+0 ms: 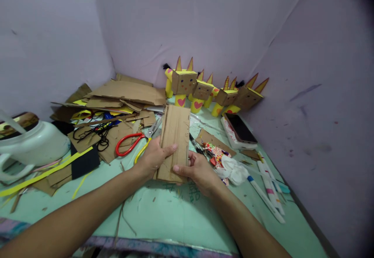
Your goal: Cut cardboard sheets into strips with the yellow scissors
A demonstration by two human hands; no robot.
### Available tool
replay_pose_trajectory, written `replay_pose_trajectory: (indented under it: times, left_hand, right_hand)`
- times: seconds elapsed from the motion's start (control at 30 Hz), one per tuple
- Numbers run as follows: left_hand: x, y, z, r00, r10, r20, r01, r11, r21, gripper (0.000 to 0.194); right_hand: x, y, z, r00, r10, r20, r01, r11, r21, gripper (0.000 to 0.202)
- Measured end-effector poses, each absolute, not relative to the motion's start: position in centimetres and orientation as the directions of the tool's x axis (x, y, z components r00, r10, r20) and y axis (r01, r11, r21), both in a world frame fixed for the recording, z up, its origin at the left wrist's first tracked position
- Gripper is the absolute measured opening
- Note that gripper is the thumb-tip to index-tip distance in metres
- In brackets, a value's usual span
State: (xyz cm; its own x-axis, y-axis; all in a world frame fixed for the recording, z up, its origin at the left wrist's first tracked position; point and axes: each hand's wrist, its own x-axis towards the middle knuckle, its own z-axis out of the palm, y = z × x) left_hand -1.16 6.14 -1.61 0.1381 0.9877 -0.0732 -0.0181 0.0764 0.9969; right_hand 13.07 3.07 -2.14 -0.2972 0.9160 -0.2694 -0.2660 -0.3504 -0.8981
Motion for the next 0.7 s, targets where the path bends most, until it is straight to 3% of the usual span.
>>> replay_pose_trajectory:
  times: [0.47, 0.6, 0.7]
  left_hand:
    - [-1.1, 6.2, -1.6, 0.141, 0.988, -0.066, 0.022, 0.063, 0.998, 0.040]
    - [-1.1, 6.0, -1.1, 0.234, 0.972, -0.034, -0.004, 0.036, 0.999, 0.043]
    - [-1.3, 5.9, -0.6, 0.276, 0.960, -0.035, -0.024, 0.044, 0.999, 0.046]
  right_hand:
    - [13.4, 3.1, -2.1, -0.324, 0.910, -0.259, -0.179, -0.328, -0.927, 0.044]
    - [14.1, 3.3, -2.0, -0.382, 0.900, -0.209, -0.128, -0.275, -0.953, 0.049]
    - [14.7, 3.7, -1.7, -0.213, 0.957, -0.195, -0.157, -0.230, -0.960, 0.051]
